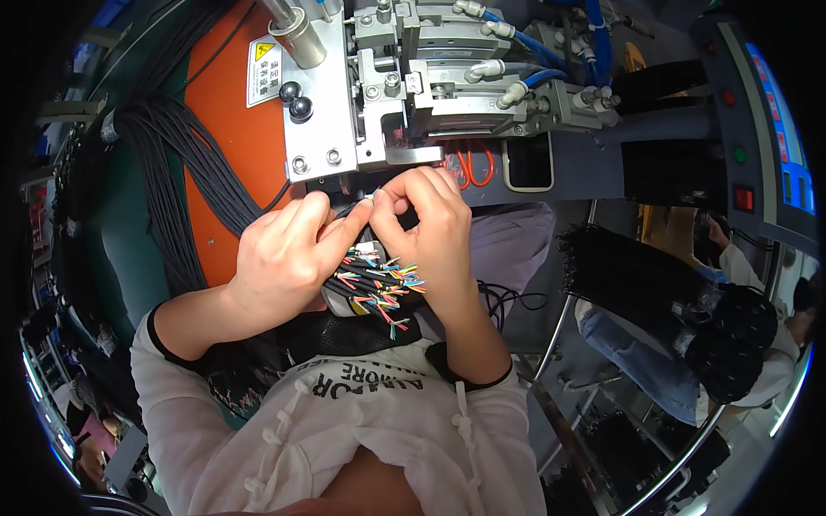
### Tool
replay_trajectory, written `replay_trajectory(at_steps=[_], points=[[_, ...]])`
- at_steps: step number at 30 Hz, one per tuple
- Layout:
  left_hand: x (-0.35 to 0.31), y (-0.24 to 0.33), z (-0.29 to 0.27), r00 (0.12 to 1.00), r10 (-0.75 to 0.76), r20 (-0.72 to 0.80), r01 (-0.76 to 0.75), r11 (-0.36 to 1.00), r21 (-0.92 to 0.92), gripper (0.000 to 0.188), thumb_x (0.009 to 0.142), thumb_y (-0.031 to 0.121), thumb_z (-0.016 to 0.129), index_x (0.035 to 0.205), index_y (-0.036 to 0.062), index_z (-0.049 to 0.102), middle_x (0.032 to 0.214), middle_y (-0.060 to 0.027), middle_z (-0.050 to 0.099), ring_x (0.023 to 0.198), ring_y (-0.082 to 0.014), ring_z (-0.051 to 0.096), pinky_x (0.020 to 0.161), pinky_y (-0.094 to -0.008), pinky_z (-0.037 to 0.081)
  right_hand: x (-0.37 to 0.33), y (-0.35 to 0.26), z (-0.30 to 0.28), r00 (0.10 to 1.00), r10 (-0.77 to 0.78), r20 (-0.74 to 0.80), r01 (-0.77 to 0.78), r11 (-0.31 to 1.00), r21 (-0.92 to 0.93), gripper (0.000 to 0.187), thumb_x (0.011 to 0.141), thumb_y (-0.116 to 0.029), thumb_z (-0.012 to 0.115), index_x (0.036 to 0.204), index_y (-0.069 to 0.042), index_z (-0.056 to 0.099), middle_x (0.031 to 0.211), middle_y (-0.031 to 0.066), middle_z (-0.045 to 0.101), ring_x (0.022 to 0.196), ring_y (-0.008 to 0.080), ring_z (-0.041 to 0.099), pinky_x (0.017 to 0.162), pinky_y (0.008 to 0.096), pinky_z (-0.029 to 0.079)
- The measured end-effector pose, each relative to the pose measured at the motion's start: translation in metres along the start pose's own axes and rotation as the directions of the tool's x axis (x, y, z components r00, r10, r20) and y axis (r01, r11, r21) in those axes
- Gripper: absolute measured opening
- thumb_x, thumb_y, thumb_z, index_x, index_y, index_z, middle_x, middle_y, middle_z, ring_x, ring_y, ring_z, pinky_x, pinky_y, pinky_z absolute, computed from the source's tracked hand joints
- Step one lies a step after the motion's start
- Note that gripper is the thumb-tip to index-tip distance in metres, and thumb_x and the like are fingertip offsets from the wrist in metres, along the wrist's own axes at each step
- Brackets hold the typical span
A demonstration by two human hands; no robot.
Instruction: The person picks up a wire harness, inserts individual wires into a machine, and pulls on them by hand after processing. The person then removes the harness and sets it aside.
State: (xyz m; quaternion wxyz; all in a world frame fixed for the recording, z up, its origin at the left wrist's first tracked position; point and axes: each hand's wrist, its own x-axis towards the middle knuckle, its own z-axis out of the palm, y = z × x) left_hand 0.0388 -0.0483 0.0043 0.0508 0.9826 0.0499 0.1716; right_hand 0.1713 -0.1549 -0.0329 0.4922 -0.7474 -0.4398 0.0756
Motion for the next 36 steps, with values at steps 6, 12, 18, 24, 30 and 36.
replay_trajectory(at_steps=[6,12,18,24,30,36], points=[[0.001,0.001,-0.003,1.0,-0.002,0.004,0.002,1.0,-0.012,0.038,0.069,0.0,0.063,0.106,0.0074,0.069,0.071,-0.002,0.038,0.059,-0.0123,0.047,0.048,-0.0249,0.04,-0.007,0.003,0.006,0.997,-0.054,-0.047,0.053,0.999,-0.011,0.012,0.071,0.0,0.066,0.07,-0.003,0.055,0.064,0.005,0.049,0.06,0.0216,0.047,0.057,0.033,0.04],[0.002,-0.001,0.001,0.999,0.017,-0.034,-0.018,0.999,-0.029,0.033,0.069,0.003,0.065,0.102,0.0065,0.069,0.071,-0.0021,0.042,0.059,-0.013,0.049,0.049,-0.0249,0.04,-0.012,0.014,0.013,0.996,0.037,-0.075,-0.027,0.991,0.133,0.009,0.073,0.001,0.066,0.074,0.0,0.057,0.066,0.0069,0.052,0.062,0.019,0.049,0.06,0.0284,0.041],[0.004,-0.006,0.006,0.991,0.009,-0.134,-0.018,0.997,-0.07,0.025,0.068,0.007,0.066,0.093,0.0057,0.068,0.071,-0.0008,0.048,0.059,-0.0131,0.052,0.049,-0.0256,0.041,-0.017,0.022,0.015,0.904,0.409,0.122,-0.406,0.736,0.542,0.007,0.075,0.0,0.065,0.077,0.0,0.058,0.07,0.0071,0.056,0.064,0.0188,0.051,0.062,0.0291,0.043],[0.004,-0.012,0.002,0.992,0.024,-0.126,-0.032,0.998,-0.054,0.019,0.07,0.009,0.063,0.087,0.0029,0.065,0.074,-0.001,0.049,0.063,-0.0116,0.055,0.054,-0.0236,0.043,-0.007,0.01,0.015,0.992,0.008,-0.124,0.008,0.992,0.126,0.008,0.078,0.0,0.066,0.079,0.001,0.058,0.074,0.0064,0.059,0.068,0.0171,0.055,0.066,0.0278,0.044],[-0.007,-0.004,-0.011,1.0,-0.022,0.014,0.021,0.999,0.047,0.018,0.071,0.009,0.064,0.088,0.0032,0.065,0.074,-0.0019,0.049,0.064,-0.0115,0.057,0.055,-0.0239,0.043,-0.016,0.015,0.014,0.907,0.412,0.089,-0.398,0.768,0.502,0.007,0.078,-0.001,0.068,0.081,-0.001,0.062,0.078,0.0073,0.062,0.074,0.019,0.059,0.073,0.0271,0.046],[-0.009,-0.007,-0.01,0.995,-0.09,0.047,0.091,0.996,-0.014,0.017,0.073,0.009,0.064,0.089,0.0027,0.065,0.072,-0.0024,0.048,0.063,-0.0116,0.057,0.054,-0.0252,0.043,-0.002,0.016,-0.005,0.958,-0.287,0.019,0.259,0.888,0.38,0.009,0.076,-0.001,0.07,0.084,-0.001,0.066,0.08,0.0074,0.065,0.077,0.0204,0.061,0.074,0.0297,0.047]])
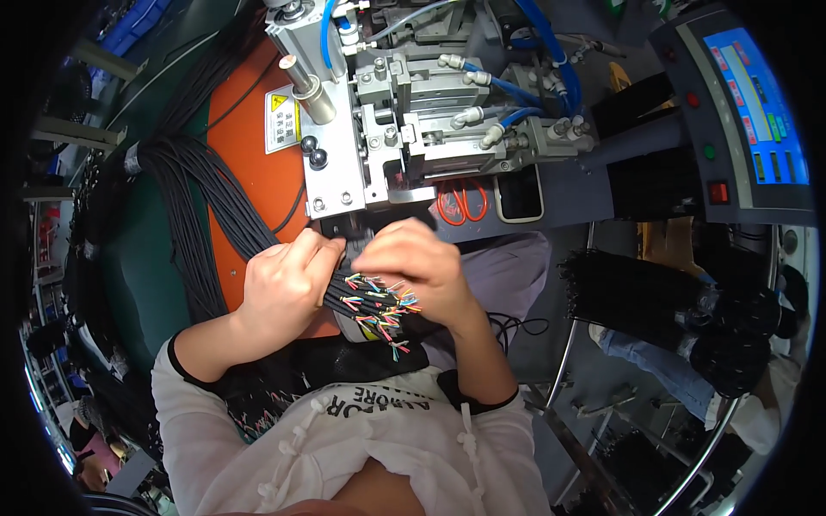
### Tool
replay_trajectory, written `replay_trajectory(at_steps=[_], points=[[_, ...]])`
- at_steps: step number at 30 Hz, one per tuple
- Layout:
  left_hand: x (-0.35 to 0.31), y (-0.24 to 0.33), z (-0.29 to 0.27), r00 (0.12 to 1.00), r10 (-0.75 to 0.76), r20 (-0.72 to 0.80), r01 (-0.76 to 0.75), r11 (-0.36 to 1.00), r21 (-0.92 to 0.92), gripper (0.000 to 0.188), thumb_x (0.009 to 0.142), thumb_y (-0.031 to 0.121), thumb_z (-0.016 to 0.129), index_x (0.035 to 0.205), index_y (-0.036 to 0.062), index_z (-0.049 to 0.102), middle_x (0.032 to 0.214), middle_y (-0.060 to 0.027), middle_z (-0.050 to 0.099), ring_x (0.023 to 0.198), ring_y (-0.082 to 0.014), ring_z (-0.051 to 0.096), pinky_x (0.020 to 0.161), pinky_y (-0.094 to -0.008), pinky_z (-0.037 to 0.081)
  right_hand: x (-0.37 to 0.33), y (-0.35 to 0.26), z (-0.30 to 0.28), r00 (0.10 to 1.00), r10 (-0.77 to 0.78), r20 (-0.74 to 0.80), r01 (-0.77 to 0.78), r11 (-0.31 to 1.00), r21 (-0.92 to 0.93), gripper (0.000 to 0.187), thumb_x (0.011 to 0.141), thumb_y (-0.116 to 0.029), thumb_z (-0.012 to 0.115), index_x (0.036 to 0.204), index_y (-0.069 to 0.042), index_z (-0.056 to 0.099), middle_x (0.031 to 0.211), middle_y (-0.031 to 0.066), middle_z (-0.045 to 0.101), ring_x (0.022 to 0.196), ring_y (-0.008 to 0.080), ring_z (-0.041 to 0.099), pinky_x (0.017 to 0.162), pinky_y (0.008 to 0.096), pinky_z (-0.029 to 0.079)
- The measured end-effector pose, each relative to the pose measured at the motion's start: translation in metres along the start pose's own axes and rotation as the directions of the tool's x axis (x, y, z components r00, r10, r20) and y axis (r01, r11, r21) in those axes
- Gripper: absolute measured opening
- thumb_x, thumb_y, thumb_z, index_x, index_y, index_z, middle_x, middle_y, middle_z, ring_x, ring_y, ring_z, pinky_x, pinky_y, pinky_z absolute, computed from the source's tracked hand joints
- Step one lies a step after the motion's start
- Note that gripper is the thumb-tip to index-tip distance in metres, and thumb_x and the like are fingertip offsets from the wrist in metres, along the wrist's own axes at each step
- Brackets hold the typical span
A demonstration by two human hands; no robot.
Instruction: The person picks up a wire harness, inserts individual wires into a machine, and pulls on them by hand after processing. The person then removes the harness and sets it aside.
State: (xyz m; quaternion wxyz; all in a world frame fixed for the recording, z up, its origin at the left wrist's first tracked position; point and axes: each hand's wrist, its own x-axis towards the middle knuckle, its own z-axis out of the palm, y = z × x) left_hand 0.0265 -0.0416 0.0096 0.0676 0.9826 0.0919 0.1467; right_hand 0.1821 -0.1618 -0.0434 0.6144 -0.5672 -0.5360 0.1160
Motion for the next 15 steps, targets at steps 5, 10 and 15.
replay_trajectory(at_steps=[5,10,15], points=[[0.008,-0.007,-0.007,0.994,0.112,0.017,-0.11,0.987,-0.119,0.027,0.069,0.009,0.068,0.094,0.0014,0.068,0.081,-0.0037,0.059,0.063,-0.0146,0.059,0.054,-0.0256,0.045,0.002,-0.008,0.003,0.993,-0.084,0.085,0.068,0.982,0.175,0.013,0.072,0.0,0.073,0.084,0.0,0.068,0.08,0.0079,0.066,0.077,0.021,0.061,0.072,0.0311,0.048],[0.019,-0.011,-0.007,0.901,0.229,-0.369,-0.314,0.93,-0.19,0.028,0.069,0.01,0.068,0.095,0.0005,0.067,0.082,-0.0046,0.061,0.063,-0.0151,0.059,0.053,-0.0239,0.045,-0.002,-0.011,0.008,0.992,0.075,-0.104,-0.053,0.978,0.203,0.017,0.071,-0.001,0.076,0.086,0.002,0.068,0.083,0.0106,0.066,0.077,0.0215,0.061,0.069,0.0317,0.048],[0.012,-0.012,-0.004,0.93,0.152,-0.335,-0.253,0.926,-0.282,0.028,0.068,0.009,0.068,0.094,-0.0012,0.068,0.076,-0.0051,0.061,0.06,-0.0165,0.059,0.049,-0.0257,0.045,0.003,-0.029,0.016,0.99,0.112,-0.083,-0.101,0.987,0.122,0.019,0.072,-0.002,0.076,0.087,0.002,0.066,0.088,0.0126,0.065,0.077,0.0217,0.061,0.07,0.032,0.048]])
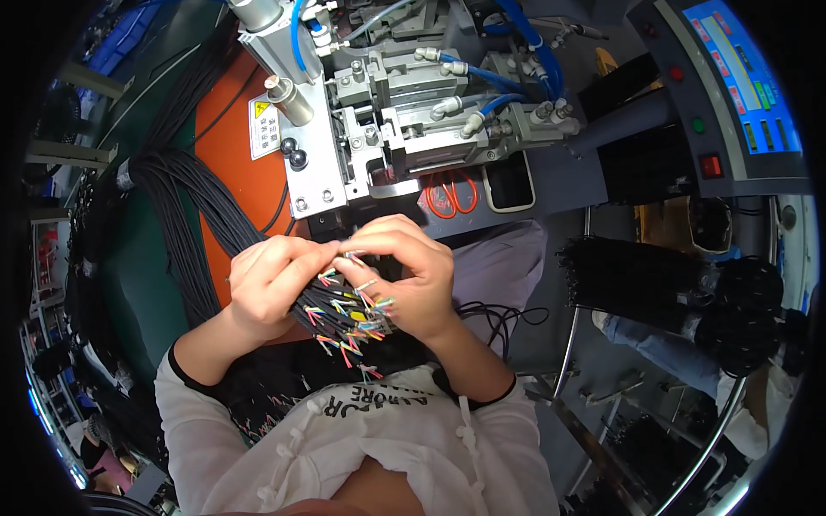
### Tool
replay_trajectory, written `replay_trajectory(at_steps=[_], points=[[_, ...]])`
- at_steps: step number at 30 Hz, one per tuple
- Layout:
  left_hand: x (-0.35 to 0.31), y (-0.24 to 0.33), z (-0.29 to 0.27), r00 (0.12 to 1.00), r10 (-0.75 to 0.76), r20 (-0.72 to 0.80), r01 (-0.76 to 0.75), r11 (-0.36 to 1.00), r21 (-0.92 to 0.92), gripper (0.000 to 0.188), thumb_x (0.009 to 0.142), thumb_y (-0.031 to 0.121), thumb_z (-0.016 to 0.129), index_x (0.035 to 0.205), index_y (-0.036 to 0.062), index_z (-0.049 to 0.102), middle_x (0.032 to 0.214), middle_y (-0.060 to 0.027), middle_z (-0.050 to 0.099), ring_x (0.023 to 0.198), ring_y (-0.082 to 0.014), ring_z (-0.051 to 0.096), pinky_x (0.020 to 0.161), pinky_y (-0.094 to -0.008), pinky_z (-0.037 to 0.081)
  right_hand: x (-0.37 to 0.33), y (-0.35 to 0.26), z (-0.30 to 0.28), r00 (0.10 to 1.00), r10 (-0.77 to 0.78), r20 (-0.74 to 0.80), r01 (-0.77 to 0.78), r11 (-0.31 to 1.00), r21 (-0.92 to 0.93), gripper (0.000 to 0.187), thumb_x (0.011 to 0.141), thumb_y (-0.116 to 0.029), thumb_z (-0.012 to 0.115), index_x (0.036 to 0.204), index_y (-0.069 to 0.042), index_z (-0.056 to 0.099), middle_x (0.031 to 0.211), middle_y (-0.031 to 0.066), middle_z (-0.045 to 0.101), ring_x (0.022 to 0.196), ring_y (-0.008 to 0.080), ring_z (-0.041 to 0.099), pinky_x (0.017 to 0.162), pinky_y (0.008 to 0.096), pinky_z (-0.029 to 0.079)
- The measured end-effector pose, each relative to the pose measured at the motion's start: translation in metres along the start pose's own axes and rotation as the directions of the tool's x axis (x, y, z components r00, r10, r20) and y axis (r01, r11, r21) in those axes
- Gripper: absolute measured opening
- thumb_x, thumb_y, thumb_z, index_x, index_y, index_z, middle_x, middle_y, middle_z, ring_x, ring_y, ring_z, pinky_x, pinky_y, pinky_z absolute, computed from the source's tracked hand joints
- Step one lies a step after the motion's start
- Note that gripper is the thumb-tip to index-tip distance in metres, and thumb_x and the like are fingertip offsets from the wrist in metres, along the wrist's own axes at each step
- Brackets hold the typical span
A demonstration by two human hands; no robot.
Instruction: The person picks up a wire harness, inserts individual wires into a machine, and pulls on them by hand after processing. The person then removes the harness and sets it aside.
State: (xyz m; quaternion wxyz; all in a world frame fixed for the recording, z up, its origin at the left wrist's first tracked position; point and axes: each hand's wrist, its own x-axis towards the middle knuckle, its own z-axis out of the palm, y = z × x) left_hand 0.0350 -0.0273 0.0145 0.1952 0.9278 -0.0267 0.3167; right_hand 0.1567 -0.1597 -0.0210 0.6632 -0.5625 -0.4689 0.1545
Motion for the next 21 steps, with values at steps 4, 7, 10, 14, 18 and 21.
replay_trajectory(at_steps=[4,7,10,14,18,21], points=[[0.005,0.004,-0.001,0.998,-0.041,-0.039,0.041,0.999,-0.009,0.027,0.067,0.008,0.068,0.093,-0.0021,0.067,0.069,-0.0054,0.059,0.057,-0.0171,0.058,0.046,-0.0267,0.044,0.0,-0.009,0.019,0.916,0.201,-0.348,-0.083,0.942,0.325,0.018,0.071,0.0,0.075,0.087,-0.002,0.067,0.085,0.0091,0.066,0.079,0.0229,0.062,0.071,0.0321,0.049],[0.003,0.006,0.0,0.997,-0.058,-0.053,0.058,0.998,-0.012,0.027,0.067,0.009,0.069,0.091,-0.0023,0.067,0.068,-0.0056,0.058,0.056,-0.0173,0.057,0.045,-0.027,0.044,0.005,0.0,0.009,0.942,-0.289,-0.17,0.218,0.914,-0.342,0.019,0.072,0.001,0.074,0.089,0.002,0.066,0.089,0.0124,0.065,0.076,0.0203,0.061,0.07,0.0301,0.048],[0.002,0.004,0.002,0.997,-0.052,-0.063,0.051,0.999,-0.014,0.027,0.066,0.01,0.069,0.09,-0.0021,0.067,0.067,-0.0054,0.057,0.055,-0.0174,0.057,0.045,-0.0274,0.044,0.002,0.001,0.006,0.961,-0.256,-0.105,0.217,0.933,-0.287,0.018,0.073,0.001,0.074,0.089,0.003,0.066,0.088,0.0119,0.065,0.078,0.0197,0.061,0.071,0.0308,0.048],[-0.003,-0.001,0.008,0.998,-0.019,-0.062,0.02,1.0,0.019,0.026,0.066,0.012,0.069,0.088,-0.0013,0.066,0.067,-0.0047,0.054,0.055,-0.0172,0.056,0.045,-0.0276,0.042,0.006,0.001,-0.008,0.998,-0.046,-0.047,0.041,0.993,-0.113,0.017,0.072,0.001,0.076,0.085,0.002,0.066,0.085,0.0107,0.065,0.078,0.0189,0.061,0.073,0.0311,0.048],[-0.002,-0.004,0.012,1.0,-0.008,-0.015,0.009,0.998,0.056,0.025,0.068,0.013,0.067,0.089,-0.0007,0.066,0.069,-0.004,0.052,0.057,-0.0166,0.054,0.046,-0.0274,0.04,0.008,0.002,-0.012,0.995,0.085,-0.05,-0.085,0.996,-0.001,0.017,0.068,0.003,0.077,0.081,0.001,0.066,0.081,0.0096,0.065,0.077,0.0183,0.061,0.072,0.0303,0.047],[0.003,-0.002,0.01,1.0,-0.004,0.022,0.003,0.998,0.061,0.023,0.07,0.013,0.065,0.089,-0.0001,0.065,0.07,-0.0031,0.049,0.059,-0.0158,0.053,0.047,-0.0269,0.039,0.01,-0.002,-0.017,0.994,0.104,-0.041,-0.104,0.995,-0.008,0.018,0.066,0.004,0.079,0.078,0.001,0.066,0.079,0.0089,0.065,0.075,0.0178,0.06,0.071,0.0293,0.047]])
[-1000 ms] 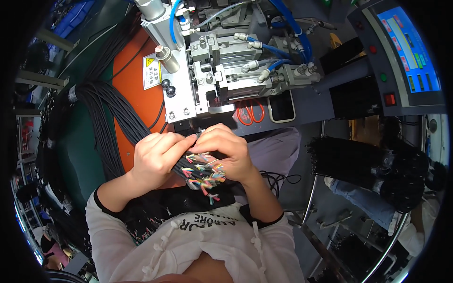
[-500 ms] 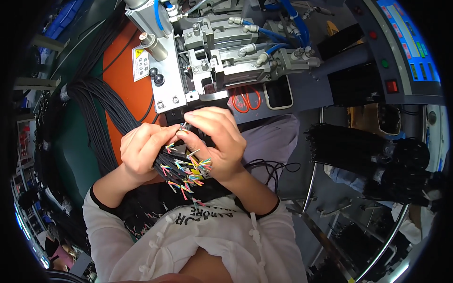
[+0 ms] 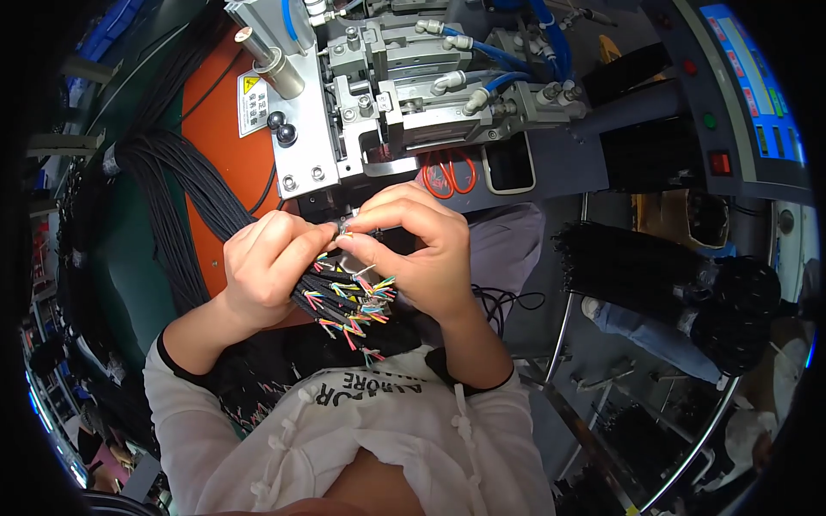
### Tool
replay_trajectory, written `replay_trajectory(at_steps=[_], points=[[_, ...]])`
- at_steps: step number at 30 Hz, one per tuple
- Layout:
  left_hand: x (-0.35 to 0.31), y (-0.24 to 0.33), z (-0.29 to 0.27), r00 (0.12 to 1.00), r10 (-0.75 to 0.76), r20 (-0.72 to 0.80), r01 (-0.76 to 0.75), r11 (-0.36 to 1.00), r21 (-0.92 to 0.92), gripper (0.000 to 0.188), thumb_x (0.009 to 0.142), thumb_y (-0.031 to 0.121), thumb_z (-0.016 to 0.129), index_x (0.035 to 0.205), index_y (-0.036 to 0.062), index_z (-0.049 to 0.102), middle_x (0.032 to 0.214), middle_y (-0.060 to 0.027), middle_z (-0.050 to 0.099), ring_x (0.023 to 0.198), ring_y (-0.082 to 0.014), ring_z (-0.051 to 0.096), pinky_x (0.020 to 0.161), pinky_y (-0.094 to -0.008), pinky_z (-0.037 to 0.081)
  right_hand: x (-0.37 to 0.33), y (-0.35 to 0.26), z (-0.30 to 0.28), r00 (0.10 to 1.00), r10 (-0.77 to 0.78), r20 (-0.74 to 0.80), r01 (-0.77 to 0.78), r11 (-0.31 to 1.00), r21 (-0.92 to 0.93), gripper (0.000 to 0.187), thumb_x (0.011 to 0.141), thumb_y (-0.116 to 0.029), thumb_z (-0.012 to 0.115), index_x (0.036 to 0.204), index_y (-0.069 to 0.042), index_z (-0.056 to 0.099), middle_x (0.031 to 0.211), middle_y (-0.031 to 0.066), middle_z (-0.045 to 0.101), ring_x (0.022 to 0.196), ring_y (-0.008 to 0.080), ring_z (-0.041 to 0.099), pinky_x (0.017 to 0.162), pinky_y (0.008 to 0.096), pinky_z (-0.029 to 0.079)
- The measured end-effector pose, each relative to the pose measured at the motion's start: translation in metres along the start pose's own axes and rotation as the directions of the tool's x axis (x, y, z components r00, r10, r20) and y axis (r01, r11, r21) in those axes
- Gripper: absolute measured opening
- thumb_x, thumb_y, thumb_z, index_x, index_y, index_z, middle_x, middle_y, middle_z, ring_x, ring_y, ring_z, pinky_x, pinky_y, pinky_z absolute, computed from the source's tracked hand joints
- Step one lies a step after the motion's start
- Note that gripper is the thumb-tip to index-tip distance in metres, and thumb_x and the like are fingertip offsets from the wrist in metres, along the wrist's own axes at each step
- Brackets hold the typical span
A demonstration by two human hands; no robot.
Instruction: The person picks up a wire harness, inserts individual wires into a machine, and pulls on them by hand after processing. The person then removes the harness and sets it aside.
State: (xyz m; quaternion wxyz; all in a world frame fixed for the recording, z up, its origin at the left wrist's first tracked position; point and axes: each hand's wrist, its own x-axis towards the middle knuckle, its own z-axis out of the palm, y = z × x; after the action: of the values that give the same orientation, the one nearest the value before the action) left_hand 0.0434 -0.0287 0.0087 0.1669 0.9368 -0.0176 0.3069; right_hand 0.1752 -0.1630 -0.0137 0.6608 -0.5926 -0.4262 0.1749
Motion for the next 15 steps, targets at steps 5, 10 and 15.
replay_trajectory(at_steps=[5,10,15], points=[[0.003,0.006,-0.008,0.995,-0.002,0.104,-0.006,0.997,0.077,0.025,0.066,0.01,0.07,0.089,-0.0002,0.066,0.07,-0.0039,0.054,0.058,-0.0178,0.056,0.047,-0.0293,0.043,0.004,-0.009,-0.005,0.998,0.003,0.068,0.007,0.989,-0.145,0.02,0.063,0.005,0.08,0.075,-0.001,0.065,0.078,0.0071,0.065,0.073,0.0174,0.06,0.071,0.0293,0.046],[-0.006,0.012,-0.003,0.996,-0.04,0.085,0.035,0.997,0.062,0.022,0.069,0.008,0.068,0.089,0.0014,0.065,0.069,-0.0037,0.049,0.057,-0.0183,0.053,0.047,-0.0297,0.042,-0.004,-0.006,0.005,0.993,-0.117,-0.008,0.112,0.966,-0.235,0.021,0.062,0.004,0.08,0.073,-0.003,0.064,0.074,0.0052,0.063,0.07,0.0184,0.059,0.07,0.0312,0.045],[-0.007,0.013,-0.005,0.996,-0.07,0.054,0.067,0.996,0.067,0.02,0.07,0.008,0.068,0.088,0.0014,0.064,0.069,-0.0052,0.047,0.056,-0.0186,0.052,0.046,-0.0301,0.041,-0.007,-0.012,0.015,0.932,-0.363,-0.001,0.31,0.795,-0.521,0.016,0.068,-0.003,0.078,0.076,-0.005,0.064,0.077,0.0053,0.064,0.073,0.0213,0.06,0.069,0.0313,0.044]])
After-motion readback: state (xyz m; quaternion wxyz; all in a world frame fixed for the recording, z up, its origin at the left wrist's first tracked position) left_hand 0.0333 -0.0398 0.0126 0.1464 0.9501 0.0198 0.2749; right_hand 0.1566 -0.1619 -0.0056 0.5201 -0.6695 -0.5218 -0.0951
